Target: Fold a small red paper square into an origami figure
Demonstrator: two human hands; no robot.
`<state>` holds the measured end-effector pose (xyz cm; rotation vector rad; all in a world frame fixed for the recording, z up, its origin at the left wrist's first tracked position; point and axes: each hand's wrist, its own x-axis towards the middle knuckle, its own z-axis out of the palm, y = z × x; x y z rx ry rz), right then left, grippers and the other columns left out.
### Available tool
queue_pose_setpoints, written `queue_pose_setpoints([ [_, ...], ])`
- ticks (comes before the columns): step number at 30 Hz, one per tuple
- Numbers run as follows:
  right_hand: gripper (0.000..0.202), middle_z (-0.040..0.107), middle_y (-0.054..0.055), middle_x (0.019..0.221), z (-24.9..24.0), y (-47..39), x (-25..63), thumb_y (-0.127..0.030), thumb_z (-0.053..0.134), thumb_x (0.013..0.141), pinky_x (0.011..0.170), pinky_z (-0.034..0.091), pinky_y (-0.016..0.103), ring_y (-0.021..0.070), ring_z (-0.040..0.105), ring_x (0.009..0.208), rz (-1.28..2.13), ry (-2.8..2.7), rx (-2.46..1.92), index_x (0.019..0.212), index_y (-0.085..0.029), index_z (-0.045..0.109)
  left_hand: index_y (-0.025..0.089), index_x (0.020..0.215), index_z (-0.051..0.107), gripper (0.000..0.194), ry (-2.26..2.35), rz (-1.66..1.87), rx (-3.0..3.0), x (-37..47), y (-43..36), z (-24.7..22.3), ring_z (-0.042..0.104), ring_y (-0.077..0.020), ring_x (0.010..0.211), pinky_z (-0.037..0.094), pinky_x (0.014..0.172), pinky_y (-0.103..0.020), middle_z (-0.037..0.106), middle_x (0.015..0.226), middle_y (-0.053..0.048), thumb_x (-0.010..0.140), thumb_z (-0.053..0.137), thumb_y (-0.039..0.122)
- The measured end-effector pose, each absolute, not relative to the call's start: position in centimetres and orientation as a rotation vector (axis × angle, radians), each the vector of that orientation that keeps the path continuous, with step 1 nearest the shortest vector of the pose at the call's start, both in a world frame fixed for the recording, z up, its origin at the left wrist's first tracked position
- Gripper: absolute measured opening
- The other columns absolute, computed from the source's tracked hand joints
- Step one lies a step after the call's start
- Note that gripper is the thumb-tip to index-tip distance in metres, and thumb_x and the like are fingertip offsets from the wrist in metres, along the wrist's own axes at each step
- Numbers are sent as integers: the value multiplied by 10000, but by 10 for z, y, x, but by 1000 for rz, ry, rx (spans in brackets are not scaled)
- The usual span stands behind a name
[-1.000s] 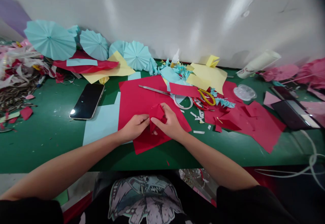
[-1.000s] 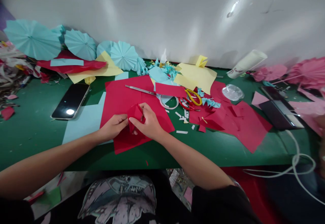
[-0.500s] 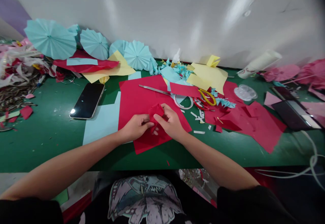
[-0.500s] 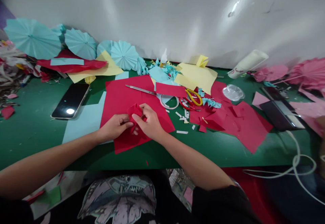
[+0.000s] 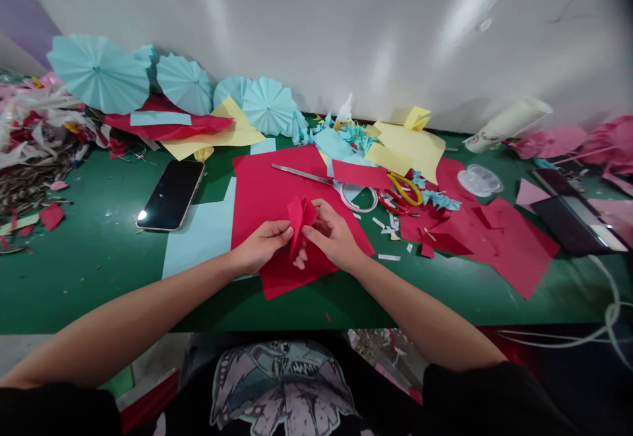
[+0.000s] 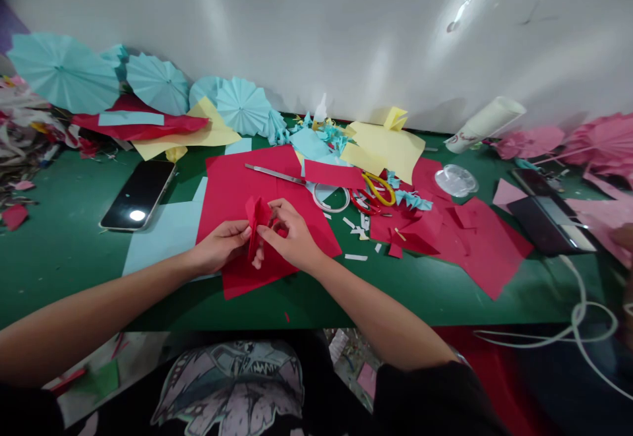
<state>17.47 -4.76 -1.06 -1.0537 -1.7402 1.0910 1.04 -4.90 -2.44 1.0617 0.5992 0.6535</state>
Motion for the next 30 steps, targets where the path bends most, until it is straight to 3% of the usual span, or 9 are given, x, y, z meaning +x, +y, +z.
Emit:
queue_pose_setpoints([
  [4, 235, 539, 40, 937, -10, -50, 173, -413, 573, 777, 565, 507, 275, 120, 596, 685, 1177, -1707, -1044, 899, -218, 524, 107, 809, 589, 402, 586, 644, 1073, 11, -49, -26, 652, -183, 636, 535, 660, -317, 671, 715, -102, 805, 550, 507],
  [9, 262, 533, -36, 668, -10, -53, 172, -358, 589, 774, 500, 478, 258, 102, 556, 516, 1330, -1626, -1060, 950, -208, 467, 94, 840, 604, 415, 599, 634, 1112, 10, -48, -27, 660, -187, 697, 527, 693, -299, 677, 697, -92, 790, 577, 505],
  [14, 213, 586, 14, 743, -9, -51, 172, -353, 621, 739, 577, 481, 275, 126, 575, 618, 1191, -1567, -1184, 821, -186, 517, 117, 870, 594, 445, 626, 635, 1123, 9, -48, -24, 672, -184, 729, 533, 684, -293, 685, 726, -72, 812, 514, 551],
  [18, 207, 605, 26, 775, -7, -48, 172, -354, 648, 706, 643, 476, 284, 145, 582, 698, 1112, -1542, -1235, 777, -180, 561, 130, 869, 587, 333, 655, 630, 1167, 10, -48, -20, 677, -155, 720, 540, 722, -287, 689, 776, -44, 780, 608, 450],
  [21, 223, 608, 26, 737, -7, -48, 173, -392, 570, 772, 647, 463, 275, 133, 573, 677, 1144, -1527, -1226, 737, -172, 582, 129, 815, 582, 237, 685, 617, 1206, 10, -49, -19, 678, -137, 686, 549, 701, -273, 691, 770, -37, 787, 621, 361],
  [24, 378, 562, 10, 627, -10, -47, 174, -463, 459, 835, 588, 431, 256, 111, 525, 593, 1157, -1493, -1236, 612, -171, 544, 122, 774, 575, 203, 707, 608, 1232, 10, -49, -18, 680, -135, 673, 555, 659, -255, 693, 756, -48, 813, 585, 321],
  [30, 435, 515, -11, 577, -16, -44, 177, -521, 446, 829, 531, 396, 246, 100, 479, 535, 1194, -1424, -1208, 565, -179, 501, 120, 754, 553, 169, 744, 602, 1260, 10, -49, -12, 652, -100, 550, 536, 541, -189, 666, 641, -21, 834, 540, 268],
])
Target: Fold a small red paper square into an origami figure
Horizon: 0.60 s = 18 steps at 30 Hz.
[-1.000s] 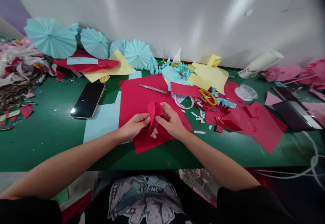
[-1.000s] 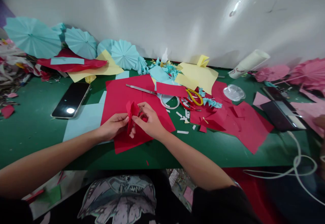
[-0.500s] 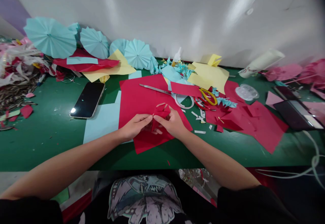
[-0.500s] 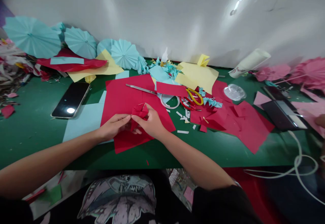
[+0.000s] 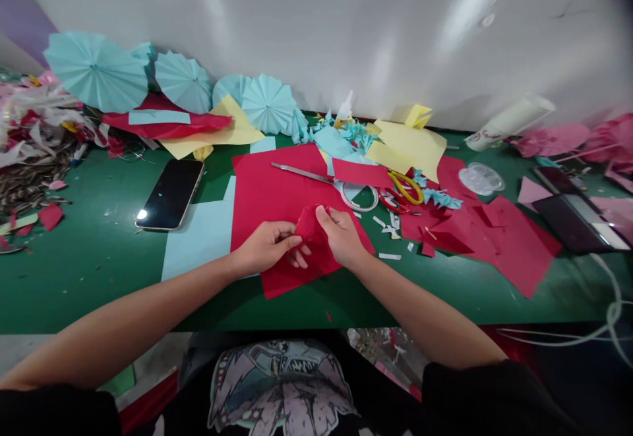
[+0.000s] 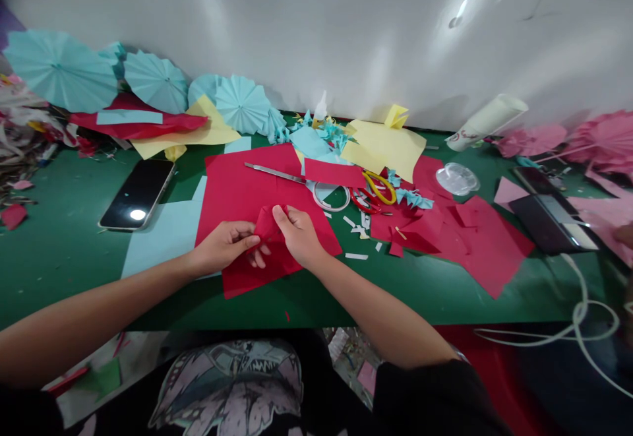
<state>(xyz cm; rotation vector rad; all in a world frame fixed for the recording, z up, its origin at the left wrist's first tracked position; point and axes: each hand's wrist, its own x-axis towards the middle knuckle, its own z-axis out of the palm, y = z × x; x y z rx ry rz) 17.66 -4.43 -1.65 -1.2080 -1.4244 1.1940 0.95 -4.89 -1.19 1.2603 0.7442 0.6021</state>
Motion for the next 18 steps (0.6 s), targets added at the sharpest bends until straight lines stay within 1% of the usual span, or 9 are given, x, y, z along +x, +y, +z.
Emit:
queue_pose_setpoints([
  [2, 366, 557, 0, 644, -16, -43, 177, -481, 504, 808, 560, 414, 248, 107, 512, 582, 1194, -1435, -1171, 606, -179, 542, 122, 752, 543, 176, 762, 608, 1263, 9, -49, -11, 630, -88, 497, 522, 497, -172, 645, 590, -8, 841, 524, 272],
  [5, 194, 609, 22, 789, -14, -42, 178, -375, 604, 756, 632, 447, 261, 130, 564, 696, 1181, -1487, -1121, 723, -184, 609, 135, 759, 521, 186, 800, 637, 1261, 8, -48, -11, 600, -80, 440, 494, 435, -155, 622, 545, 10, 850, 506, 296],
  [7, 146, 612, 26, 806, -12, -43, 179, -328, 616, 748, 644, 451, 266, 133, 568, 710, 1144, -1520, -1135, 735, -183, 617, 142, 744, 509, 205, 821, 648, 1263, 8, -48, -11, 578, -77, 403, 477, 401, -153, 607, 519, 19, 847, 510, 319],
  [9, 136, 607, 21, 788, -10, -43, 179, -310, 607, 754, 635, 446, 265, 128, 561, 693, 1103, -1532, -1149, 712, -181, 611, 144, 727, 506, 229, 833, 651, 1271, 7, -49, -12, 560, -73, 374, 463, 377, -152, 607, 523, 21, 837, 524, 344],
  [13, 150, 600, 16, 789, -11, -43, 179, -329, 599, 762, 625, 438, 264, 125, 552, 681, 1126, -1504, -1146, 729, -183, 602, 145, 771, 518, 256, 855, 674, 1296, 7, -49, -13, 574, -79, 385, 466, 373, -167, 654, 627, -1, 832, 525, 393],
  [16, 216, 573, 4, 709, -17, -40, 180, -391, 597, 764, 606, 421, 264, 120, 526, 639, 1138, -1471, -1218, 711, -183, 568, 134, 809, 560, 273, 902, 734, 1329, 7, -48, -13, 629, -119, 469, 523, 456, -211, 672, 634, -27, 839, 513, 402],
  [18, 268, 539, -12, 652, -20, -38, 180, -439, 589, 766, 575, 402, 254, 108, 495, 595, 1126, -1400, -1252, 689, -190, 526, 122, 870, 600, 284, 964, 814, 1358, 7, -47, -14, 658, -142, 536, 554, 529, -241, 683, 630, -35, 849, 499, 387],
])
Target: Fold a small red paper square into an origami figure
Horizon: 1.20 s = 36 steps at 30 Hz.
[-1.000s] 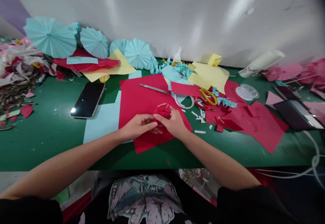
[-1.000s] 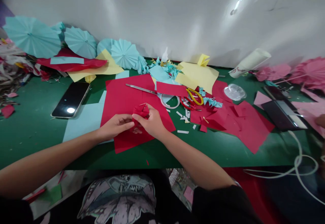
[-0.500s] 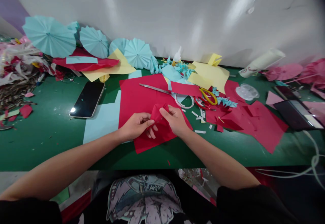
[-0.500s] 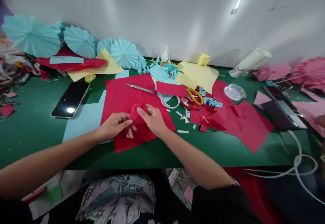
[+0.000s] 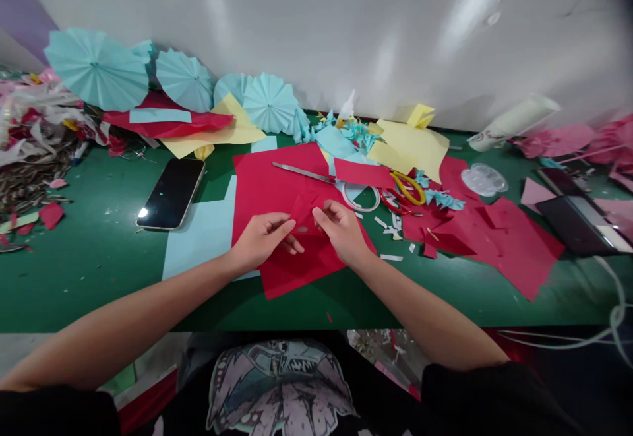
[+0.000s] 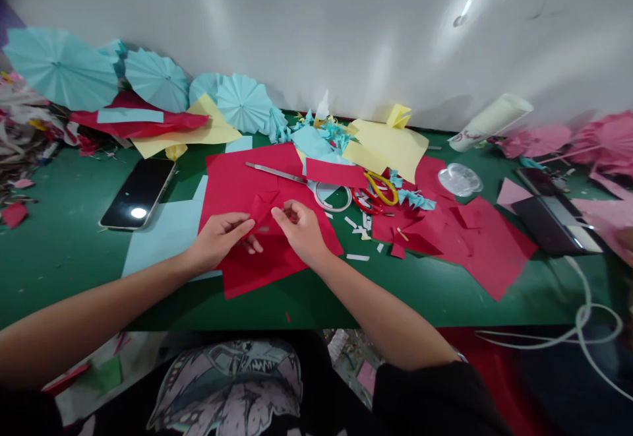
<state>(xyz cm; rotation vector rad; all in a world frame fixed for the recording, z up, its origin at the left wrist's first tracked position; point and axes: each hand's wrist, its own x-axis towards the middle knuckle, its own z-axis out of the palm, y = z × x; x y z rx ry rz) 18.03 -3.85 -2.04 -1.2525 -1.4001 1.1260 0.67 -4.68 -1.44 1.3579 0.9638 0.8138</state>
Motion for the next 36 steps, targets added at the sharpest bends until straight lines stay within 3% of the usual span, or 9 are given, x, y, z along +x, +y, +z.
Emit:
queue_pose_setpoints([
  [3, 348, 534, -12, 623, -22, -38, 181, -517, 515, 799, 527, 388, 240, 99, 486, 555, 1261, -1303, -1188, 670, -194, 517, 133, 981, 638, 279, 1071, 956, 1406, 4, -45, -16, 685, -165, 685, 572, 701, -300, 712, 732, -43, 838, 525, 344],
  [7, 405, 558, -2, 595, -19, -41, 181, -568, 463, 803, 524, 429, 252, 115, 526, 540, 1491, -1264, -1072, 710, -193, 580, 214, 933, 693, 175, 1083, 1114, 1742, -1, -45, -18, 636, -174, 975, 486, 938, -334, 690, 1015, -17, 791, 594, 238],
  [13, 192, 636, 15, 771, -14, -43, 181, -371, 622, 728, 618, 484, 261, 126, 589, 669, 1420, -1303, -1159, 829, -208, 638, 219, 838, 698, 139, 1072, 1204, 2152, 0, -49, -16, 656, -143, 897, 539, 856, -311, 693, 1003, -19, 828, 559, 213],
  [21, 65, 576, -24, 562, -14, -41, 180, -215, 554, 676, 507, 461, 239, 99, 541, 500, 1551, -1073, -1026, 669, -179, 608, 182, 691, 651, 147, 1119, 1287, 2143, 0, -47, -14, 654, -152, 867, 542, 807, -302, 697, 954, -52, 815, 576, 203],
  [26, 82, 583, -18, 562, -12, -43, 180, -239, 557, 688, 515, 447, 248, 98, 535, 484, 1507, -1169, -1048, 646, -172, 581, 170, 657, 614, 166, 1104, 1301, 2159, 0, -47, -15, 647, -148, 867, 535, 790, -295, 687, 951, -65, 814, 568, 193],
  [31, 194, 584, -9, 551, -9, -43, 181, -356, 611, 742, 546, 434, 255, 114, 550, 515, 1211, -1492, -1300, 680, -177, 569, 175, 659, 599, 157, 1085, 1293, 2187, -1, -44, -18, 624, -143, 880, 519, 779, -292, 660, 945, -60, 811, 563, 193],
  [36, 190, 582, 1, 520, -5, -44, 182, -339, 588, 772, 536, 427, 263, 141, 577, 510, 1033, -1707, -1388, 676, -178, 557, 169, 689, 572, 99, 1071, 1196, 2166, -3, -43, -19, 599, -161, 911, 495, 766, -282, 625, 973, -73, 764, 611, 219],
])
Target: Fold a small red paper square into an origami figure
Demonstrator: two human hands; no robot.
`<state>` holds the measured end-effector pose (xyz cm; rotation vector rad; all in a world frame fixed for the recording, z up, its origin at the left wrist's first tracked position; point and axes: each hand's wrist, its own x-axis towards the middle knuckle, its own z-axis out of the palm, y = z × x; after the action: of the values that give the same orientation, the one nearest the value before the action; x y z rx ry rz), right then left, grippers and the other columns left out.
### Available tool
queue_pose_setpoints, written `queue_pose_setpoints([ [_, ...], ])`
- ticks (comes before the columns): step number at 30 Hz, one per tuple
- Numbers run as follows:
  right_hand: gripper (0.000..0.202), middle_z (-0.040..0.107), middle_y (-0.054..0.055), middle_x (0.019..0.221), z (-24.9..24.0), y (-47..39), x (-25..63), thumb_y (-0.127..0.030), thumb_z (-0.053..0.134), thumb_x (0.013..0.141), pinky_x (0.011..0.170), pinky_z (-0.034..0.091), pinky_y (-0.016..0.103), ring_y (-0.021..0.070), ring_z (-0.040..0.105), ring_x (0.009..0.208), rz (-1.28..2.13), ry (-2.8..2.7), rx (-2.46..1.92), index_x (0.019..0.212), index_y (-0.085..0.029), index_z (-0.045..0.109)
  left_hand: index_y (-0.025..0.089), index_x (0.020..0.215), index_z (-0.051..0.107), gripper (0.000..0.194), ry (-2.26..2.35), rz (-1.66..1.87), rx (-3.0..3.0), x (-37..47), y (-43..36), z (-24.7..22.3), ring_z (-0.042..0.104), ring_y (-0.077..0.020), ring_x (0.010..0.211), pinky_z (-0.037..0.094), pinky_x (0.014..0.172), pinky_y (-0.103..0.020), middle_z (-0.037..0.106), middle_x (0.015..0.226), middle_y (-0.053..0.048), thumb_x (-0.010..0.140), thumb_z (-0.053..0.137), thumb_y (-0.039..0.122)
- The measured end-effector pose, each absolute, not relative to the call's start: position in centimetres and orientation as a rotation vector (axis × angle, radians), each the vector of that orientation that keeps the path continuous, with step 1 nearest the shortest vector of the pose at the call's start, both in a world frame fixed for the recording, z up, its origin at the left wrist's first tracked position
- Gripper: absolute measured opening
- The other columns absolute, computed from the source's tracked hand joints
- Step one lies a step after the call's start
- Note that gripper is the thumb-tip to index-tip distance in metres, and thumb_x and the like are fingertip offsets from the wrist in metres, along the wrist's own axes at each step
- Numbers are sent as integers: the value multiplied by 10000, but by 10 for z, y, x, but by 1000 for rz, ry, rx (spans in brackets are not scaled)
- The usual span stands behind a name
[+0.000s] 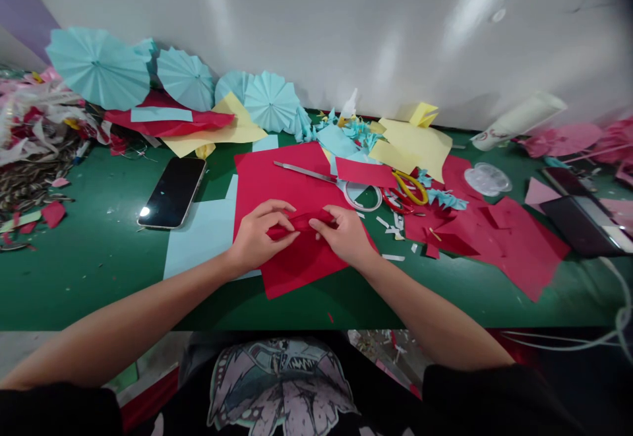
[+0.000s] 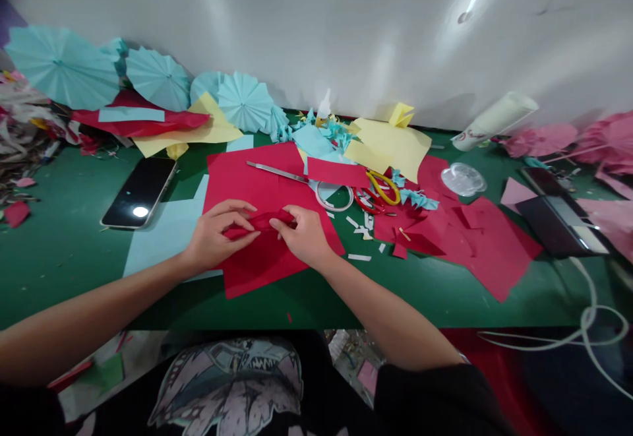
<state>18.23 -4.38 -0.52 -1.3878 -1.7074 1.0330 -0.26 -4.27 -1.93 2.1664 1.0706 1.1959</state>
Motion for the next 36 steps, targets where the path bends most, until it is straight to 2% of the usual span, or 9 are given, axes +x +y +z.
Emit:
queue_pose_setpoints([
  [5, 107, 628, 13, 605, -7, -48, 179, -261, 574, 776, 533, 390, 250, 135, 564, 548, 850, -1917, -1343, 704, -187, 604, 197, 957, 491, 183, 1148, 781, 1969, -1, -44, -22, 591, -97, 590, 449, 566, -199, 632, 766, 11, 809, 548, 288],
  [7, 87, 643, 15, 640, -9, -50, 179, -245, 572, 775, 538, 380, 243, 133, 562, 569, 799, -1958, -1328, 719, -189, 609, 205, 869, 508, 60, 1128, 659, 2013, 0, -44, -21, 552, -92, 508, 407, 538, -196, 592, 617, 47, 839, 487, 252],
  [10, 111, 653, 14, 647, -10, -49, 179, -283, 584, 779, 547, 378, 238, 134, 572, 580, 827, -1960, -1319, 730, -185, 599, 197, 673, 484, 175, 1109, 635, 2059, 0, -43, -19, 533, -103, 513, 367, 541, -208, 556, 547, 39, 843, 443, 205],
  [18, 313, 666, 34, 696, -4, -29, 200, -366, 399, 897, 687, 423, 284, 156, 606, 678, 646, -2046, -1346, 761, -186, 615, 194, 623, 434, 238, 1131, 651, 2021, -8, -37, -8, 494, -95, 466, 337, 498, -205, 537, 512, 38, 851, 439, 261],
  [21, 265, 647, 102, 994, -9, -15, 217, -338, 441, 869, 876, 384, 409, 252, 540, 996, 148, -2075, -1514, 834, -186, 656, 196, 652, 417, 225, 1131, 662, 1965, -12, -33, -9, 481, -77, 429, 349, 479, -194, 560, 541, 38, 865, 409, 267],
  [24, 279, 431, 121, 1345, -21, -2, 234, -353, 482, 838, 925, 328, 533, 371, 337, 1226, -116, -2049, -1801, 972, -193, 668, 194, 669, 411, 219, 1126, 674, 1909, -14, -29, -13, 482, -67, 418, 368, 475, -185, 566, 564, 36, 873, 386, 266],
  [27, 374, 359, 122, 1411, -31, 9, 248, -388, 465, 843, 957, 294, 579, 393, 303, 1253, -111, -2095, -1913, 1118, -179, 608, 189, 683, 418, 230, 1132, 696, 1869, -15, -26, -17, 463, -60, 409, 368, 467, -181, 562, 572, 36, 887, 364, 281],
  [32, 540, 393, 175, 1377, -26, 20, 264, -382, 369, 879, 1004, 316, 504, 320, 336, 1270, -49, -1937, -1941, 1331, -88, 379, 183, 655, 434, 261, 1148, 715, 1851, -16, -24, -22, 451, -69, 447, 348, 470, -184, 552, 571, 25, 886, 377, 289],
  [36, 598, 249, 170, 1452, -10, 17, 270, -386, 304, 898, 1067, 254, 452, 273, 184, 1354, -341, -1800, -1838, 1398, -67, 222, 178, 652, 449, 268, 1147, 719, 1853, -17, -23, -22, 441, -70, 460, 341, 480, -189, 545, 578, 23, 885, 391, 298],
])
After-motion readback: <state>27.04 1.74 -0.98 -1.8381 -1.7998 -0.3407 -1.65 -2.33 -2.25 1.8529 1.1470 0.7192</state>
